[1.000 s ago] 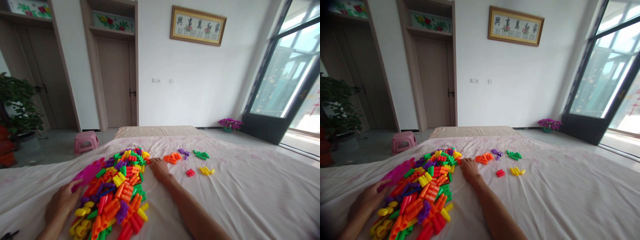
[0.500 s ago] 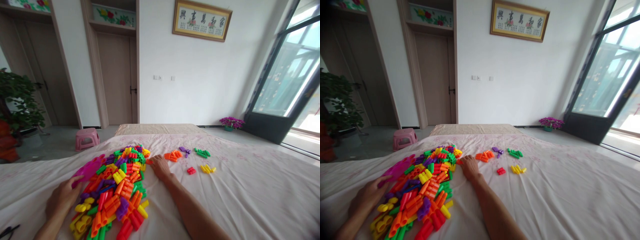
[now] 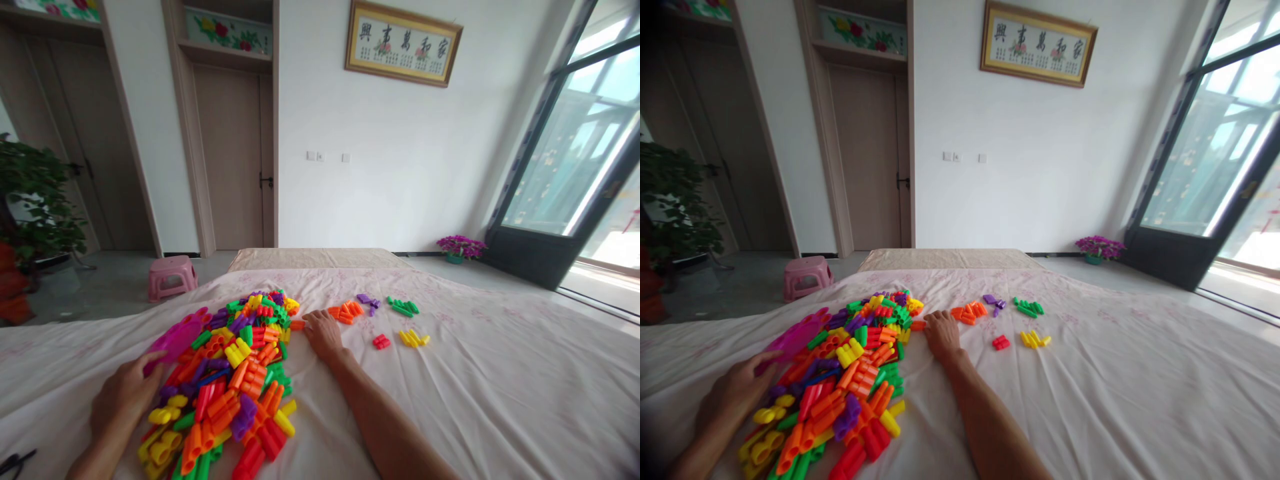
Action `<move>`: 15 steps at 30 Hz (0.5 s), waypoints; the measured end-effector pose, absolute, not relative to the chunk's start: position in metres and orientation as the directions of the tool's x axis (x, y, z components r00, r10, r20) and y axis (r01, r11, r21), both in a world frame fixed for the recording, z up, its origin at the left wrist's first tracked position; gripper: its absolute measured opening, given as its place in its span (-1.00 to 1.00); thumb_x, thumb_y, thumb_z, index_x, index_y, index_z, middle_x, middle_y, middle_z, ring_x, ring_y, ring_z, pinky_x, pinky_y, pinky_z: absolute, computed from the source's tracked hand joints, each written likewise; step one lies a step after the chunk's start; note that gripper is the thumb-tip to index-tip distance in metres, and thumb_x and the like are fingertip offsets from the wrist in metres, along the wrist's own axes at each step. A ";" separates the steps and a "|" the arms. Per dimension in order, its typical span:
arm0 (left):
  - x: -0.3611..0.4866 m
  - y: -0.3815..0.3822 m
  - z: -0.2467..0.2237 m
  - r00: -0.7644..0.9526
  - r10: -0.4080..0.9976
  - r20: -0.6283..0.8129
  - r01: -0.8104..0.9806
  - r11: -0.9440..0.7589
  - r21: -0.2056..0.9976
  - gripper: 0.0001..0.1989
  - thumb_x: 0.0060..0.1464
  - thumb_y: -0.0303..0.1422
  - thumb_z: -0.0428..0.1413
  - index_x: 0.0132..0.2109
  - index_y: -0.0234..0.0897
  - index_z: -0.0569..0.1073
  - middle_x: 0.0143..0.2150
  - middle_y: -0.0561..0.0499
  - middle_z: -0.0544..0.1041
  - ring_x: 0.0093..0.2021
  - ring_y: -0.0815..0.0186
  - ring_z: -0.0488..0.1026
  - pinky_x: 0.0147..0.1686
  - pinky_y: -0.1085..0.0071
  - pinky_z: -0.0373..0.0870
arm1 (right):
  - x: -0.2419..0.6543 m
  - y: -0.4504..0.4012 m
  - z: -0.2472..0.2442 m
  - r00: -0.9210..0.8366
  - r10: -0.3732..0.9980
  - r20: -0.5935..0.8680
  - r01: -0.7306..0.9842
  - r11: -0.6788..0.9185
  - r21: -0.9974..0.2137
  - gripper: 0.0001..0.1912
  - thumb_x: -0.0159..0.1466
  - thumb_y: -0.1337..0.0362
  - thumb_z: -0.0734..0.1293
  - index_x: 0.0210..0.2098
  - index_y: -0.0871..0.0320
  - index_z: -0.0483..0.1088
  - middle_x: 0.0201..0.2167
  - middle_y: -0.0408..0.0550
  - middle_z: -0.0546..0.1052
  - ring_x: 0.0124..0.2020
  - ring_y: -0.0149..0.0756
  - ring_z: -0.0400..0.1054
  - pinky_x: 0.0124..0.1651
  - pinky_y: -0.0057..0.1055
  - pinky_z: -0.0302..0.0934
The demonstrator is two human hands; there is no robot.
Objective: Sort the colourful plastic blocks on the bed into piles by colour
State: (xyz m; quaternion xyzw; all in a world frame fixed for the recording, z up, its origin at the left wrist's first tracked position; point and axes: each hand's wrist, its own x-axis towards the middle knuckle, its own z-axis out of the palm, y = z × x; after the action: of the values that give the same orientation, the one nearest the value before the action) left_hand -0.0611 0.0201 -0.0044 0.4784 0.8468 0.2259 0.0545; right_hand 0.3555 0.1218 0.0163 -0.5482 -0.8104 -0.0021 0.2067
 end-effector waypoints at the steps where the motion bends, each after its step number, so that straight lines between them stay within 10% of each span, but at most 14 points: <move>1: -0.059 0.019 -0.004 -0.538 0.832 0.134 0.788 0.440 0.431 -0.40 0.19 0.04 -0.16 0.11 -0.14 0.54 0.03 -0.24 0.57 -0.08 -0.12 0.53 -0.17 0.11 0.41 | 0.355 0.122 0.017 -0.327 0.888 0.323 0.889 0.405 -0.215 -0.75 0.39 0.29 0.26 -0.05 0.08 0.54 -0.08 -0.01 0.59 -0.01 -0.22 0.36 0.07 -0.38 0.13; 15: -0.055 0.023 -0.006 -0.348 0.857 0.381 0.901 0.193 0.389 -0.33 0.26 0.00 -0.23 0.18 -0.38 0.45 0.20 -0.30 0.46 0.23 -0.02 0.37 0.25 0.14 0.24 | 0.365 0.115 0.027 -0.202 0.894 0.401 0.932 0.301 -0.202 -0.73 0.43 0.19 0.22 -0.20 0.09 0.54 -0.21 -0.01 0.61 -0.10 -0.18 0.37 -0.06 -0.34 0.09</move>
State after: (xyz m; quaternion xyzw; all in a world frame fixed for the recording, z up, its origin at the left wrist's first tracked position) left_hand -0.0553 0.0227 -0.0058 0.5697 0.7712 0.2813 -0.0391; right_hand 0.3648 0.1149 0.0274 -0.5897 -0.7739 -0.0424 0.2267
